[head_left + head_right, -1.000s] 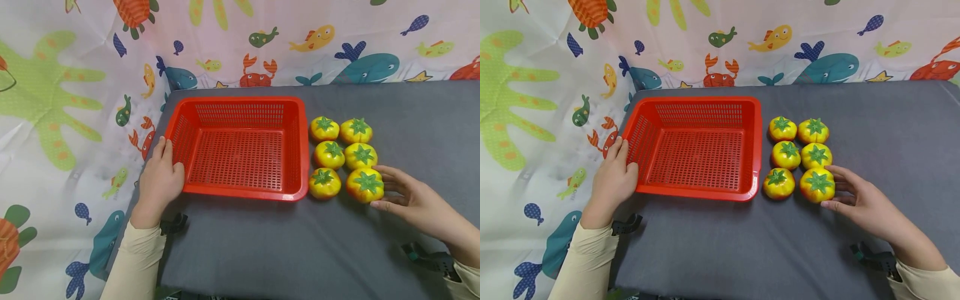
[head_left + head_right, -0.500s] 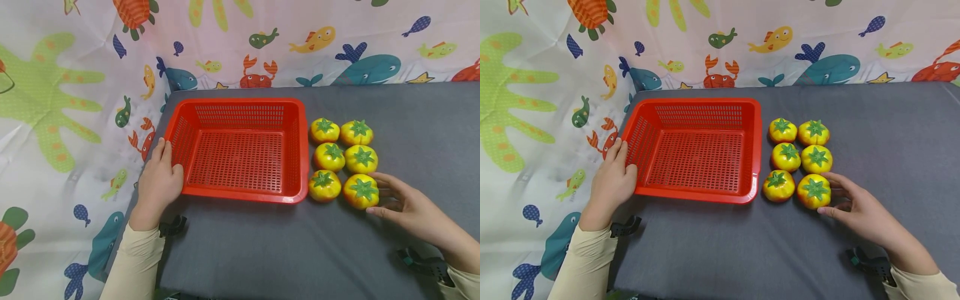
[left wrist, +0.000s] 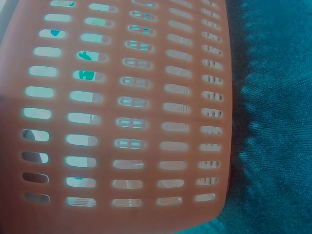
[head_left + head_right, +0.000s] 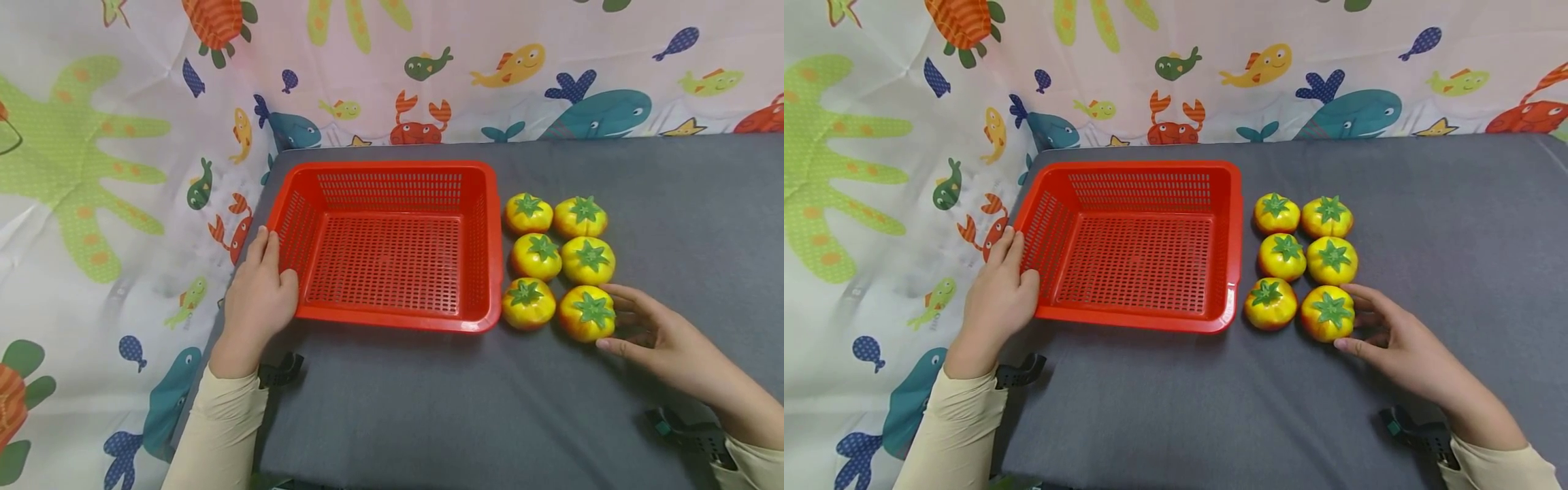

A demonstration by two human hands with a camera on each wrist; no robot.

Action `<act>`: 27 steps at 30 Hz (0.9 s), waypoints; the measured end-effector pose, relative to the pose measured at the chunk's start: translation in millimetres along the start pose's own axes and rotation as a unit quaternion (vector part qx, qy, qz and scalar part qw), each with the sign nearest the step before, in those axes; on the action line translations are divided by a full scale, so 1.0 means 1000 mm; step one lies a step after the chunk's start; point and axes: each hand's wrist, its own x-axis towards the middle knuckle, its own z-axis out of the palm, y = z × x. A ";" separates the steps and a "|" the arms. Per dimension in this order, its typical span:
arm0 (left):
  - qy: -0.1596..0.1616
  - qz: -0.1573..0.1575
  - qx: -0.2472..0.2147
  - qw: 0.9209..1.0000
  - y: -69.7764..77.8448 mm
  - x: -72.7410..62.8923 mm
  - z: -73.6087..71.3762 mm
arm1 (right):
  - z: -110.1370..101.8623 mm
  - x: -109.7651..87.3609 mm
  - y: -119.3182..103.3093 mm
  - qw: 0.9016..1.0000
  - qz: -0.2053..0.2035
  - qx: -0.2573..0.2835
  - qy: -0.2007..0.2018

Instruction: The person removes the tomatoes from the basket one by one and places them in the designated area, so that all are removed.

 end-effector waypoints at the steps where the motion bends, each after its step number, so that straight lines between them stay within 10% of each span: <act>1: 0.000 0.001 0.000 1.000 0.000 0.000 0.000 | 0.000 0.000 0.000 1.000 0.004 -0.001 -0.002; 27: -0.029 0.010 0.001 1.000 0.006 0.009 -0.007 | -0.035 0.035 -0.043 0.987 0.097 -0.114 0.059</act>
